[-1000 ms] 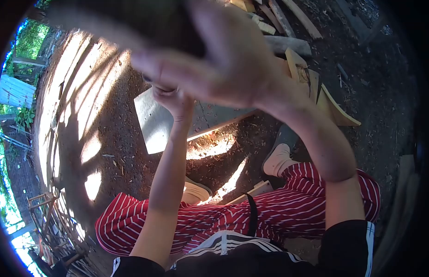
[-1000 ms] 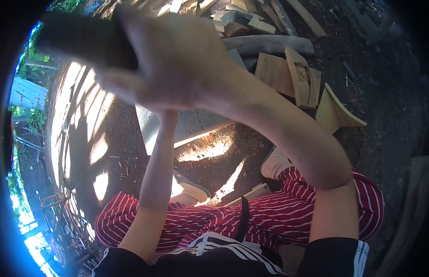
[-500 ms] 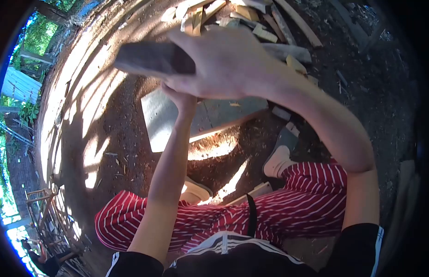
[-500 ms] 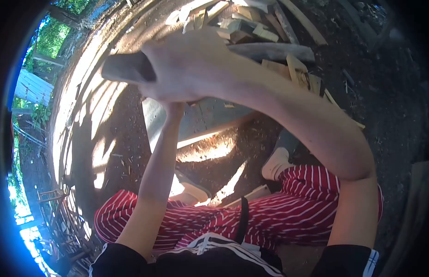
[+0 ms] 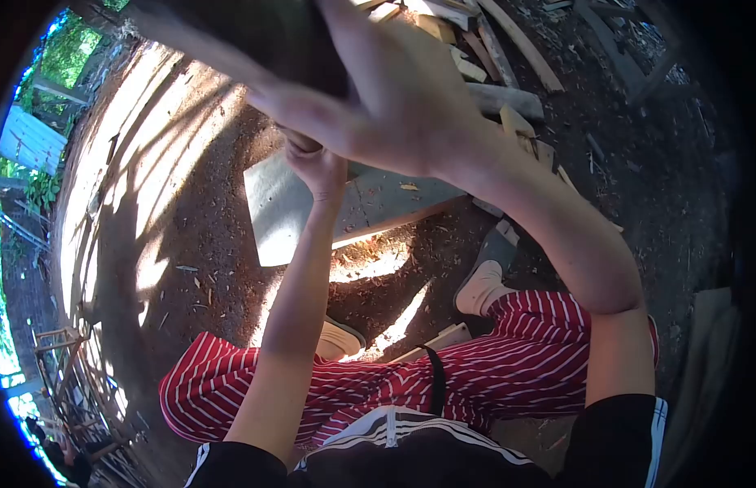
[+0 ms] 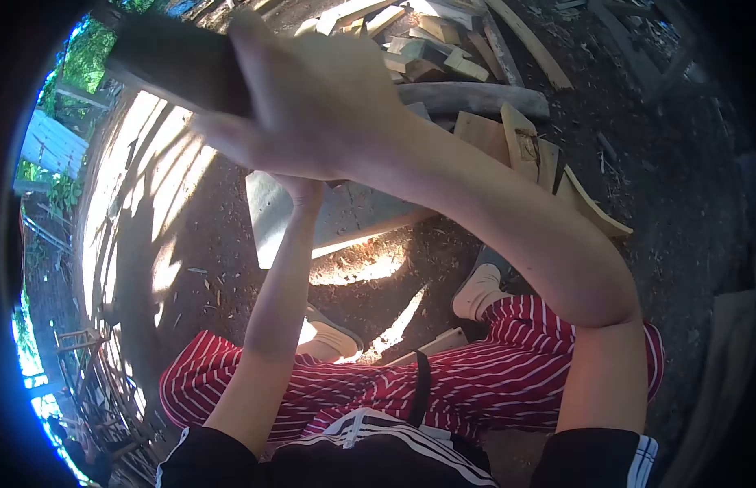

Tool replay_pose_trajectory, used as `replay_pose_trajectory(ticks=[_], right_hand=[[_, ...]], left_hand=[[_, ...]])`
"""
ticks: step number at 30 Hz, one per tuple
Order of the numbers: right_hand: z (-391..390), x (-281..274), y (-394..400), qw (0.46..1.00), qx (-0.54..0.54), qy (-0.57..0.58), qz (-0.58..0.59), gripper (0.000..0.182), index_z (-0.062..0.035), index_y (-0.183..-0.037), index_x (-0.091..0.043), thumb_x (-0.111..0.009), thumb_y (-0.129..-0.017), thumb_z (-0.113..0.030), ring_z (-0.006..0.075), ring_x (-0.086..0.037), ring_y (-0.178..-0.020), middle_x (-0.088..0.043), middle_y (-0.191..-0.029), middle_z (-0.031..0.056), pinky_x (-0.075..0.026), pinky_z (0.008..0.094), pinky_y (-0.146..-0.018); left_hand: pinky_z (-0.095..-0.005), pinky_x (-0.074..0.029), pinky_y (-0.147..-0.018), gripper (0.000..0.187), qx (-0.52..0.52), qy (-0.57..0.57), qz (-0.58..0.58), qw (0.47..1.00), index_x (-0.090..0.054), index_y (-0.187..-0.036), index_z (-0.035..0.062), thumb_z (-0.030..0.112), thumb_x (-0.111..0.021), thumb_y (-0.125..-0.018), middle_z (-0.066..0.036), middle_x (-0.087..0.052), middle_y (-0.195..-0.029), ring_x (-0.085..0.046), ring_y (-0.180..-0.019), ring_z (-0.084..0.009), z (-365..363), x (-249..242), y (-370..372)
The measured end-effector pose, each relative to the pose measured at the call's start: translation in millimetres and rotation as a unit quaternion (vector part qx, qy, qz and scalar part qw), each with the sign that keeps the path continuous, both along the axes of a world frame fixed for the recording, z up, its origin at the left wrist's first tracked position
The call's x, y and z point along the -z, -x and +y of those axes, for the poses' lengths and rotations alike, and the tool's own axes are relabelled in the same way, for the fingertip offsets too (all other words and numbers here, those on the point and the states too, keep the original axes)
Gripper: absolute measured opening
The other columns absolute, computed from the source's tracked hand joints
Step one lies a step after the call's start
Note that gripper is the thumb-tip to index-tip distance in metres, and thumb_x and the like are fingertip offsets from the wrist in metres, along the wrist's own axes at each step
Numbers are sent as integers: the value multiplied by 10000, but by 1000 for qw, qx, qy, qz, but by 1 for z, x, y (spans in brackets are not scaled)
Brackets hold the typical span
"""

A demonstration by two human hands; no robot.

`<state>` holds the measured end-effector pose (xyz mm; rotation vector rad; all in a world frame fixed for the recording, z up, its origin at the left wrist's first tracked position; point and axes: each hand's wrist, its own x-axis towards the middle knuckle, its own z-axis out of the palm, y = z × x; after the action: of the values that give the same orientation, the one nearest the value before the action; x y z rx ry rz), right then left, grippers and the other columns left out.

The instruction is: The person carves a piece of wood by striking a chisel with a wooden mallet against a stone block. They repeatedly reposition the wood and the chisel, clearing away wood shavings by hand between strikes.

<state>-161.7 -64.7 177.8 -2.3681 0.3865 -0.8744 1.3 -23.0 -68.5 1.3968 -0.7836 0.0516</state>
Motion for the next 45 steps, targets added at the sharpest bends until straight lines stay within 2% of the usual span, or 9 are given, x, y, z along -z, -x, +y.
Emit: replay_pose_trajectory(ticks=[4,8,15,20,22,26,32,37,45], right_hand=[[-13,23,6,954,28,116,276,706,35,-1242,-506,-637,-855,-540,256,-704,-713,-693,-789,136,-557,356,-662],[-16,7,0,999,-2,45,-17,672,-32,-1255,-515,-609,-818,-534,274,-713,-664,-703,-757,133,-571,420,-626],[-12,18,4,953,31,156,260,590,-61,-1154,-545,-629,-805,-529,281,-704,-627,-704,-750,115,-574,445,-641],[-1,9,-3,994,-25,30,-100,576,-51,-1185,-531,-679,-783,-436,299,-692,-610,-688,-697,103,-562,456,-614],[5,27,3,963,14,153,221,621,-48,-1197,-543,-625,-841,-550,209,-639,-509,-644,-646,84,-521,366,-510],[-2,27,12,960,13,175,217,614,-51,-1156,-545,-622,-835,-568,217,-621,-472,-641,-641,69,-541,380,-520],[-18,43,13,997,30,-38,56,590,-25,-1054,-520,-603,-822,-562,314,-691,-658,-674,-760,178,-533,439,-614],[-45,162,24,940,155,-165,255,763,-32,-1272,-461,-548,-820,-640,336,-675,-980,-692,-1000,174,-514,458,-832],[-50,238,36,875,181,-164,418,872,-39,-1430,-367,-562,-822,-634,400,-627,-1072,-657,-1118,252,-499,480,-896]], left_hand=[[-299,-453,-722,353,-21,87,3,996,-516,-892,35,162,-784,-701,-53,-620,-857,-576,-813,-104,8,-48,23],[-275,-448,-734,353,30,22,151,988,-531,-932,21,190,-786,-756,-29,-556,-905,-528,-816,-95,12,-56,16],[-287,-495,-805,294,6,64,16,998,-598,-1066,7,199,-712,-875,-46,-629,-1033,-607,-932,-128,11,-52,25],[-282,-419,-651,312,15,54,-5,998,-493,-823,56,129,-779,-721,8,-543,-745,-506,-720,-97,6,-18,14],[-296,-416,-638,326,14,64,40,997,-505,-829,49,153,-790,-707,11,-528,-736,-503,-718,-100,7,-18,27],[-301,-431,-638,293,-6,12,29,999,-543,-826,28,150,-783,-713,3,-552,-740,-540,-716,-118,3,12,18],[-230,-389,-492,203,-15,58,66,996,-531,-783,61,136,-707,-851,6,-536,-620,-513,-551,-66,25,-45,20],[-223,-292,-333,188,-23,136,133,981,-528,-749,70,90,-641,-898,25,-461,-496,-417,-371,-47,45,-93,-3],[-369,-527,-629,363,64,-344,-111,930,-645,-977,27,331,-750,-809,-81,-619,-768,-642,-676,-231,24,-66,-21]])
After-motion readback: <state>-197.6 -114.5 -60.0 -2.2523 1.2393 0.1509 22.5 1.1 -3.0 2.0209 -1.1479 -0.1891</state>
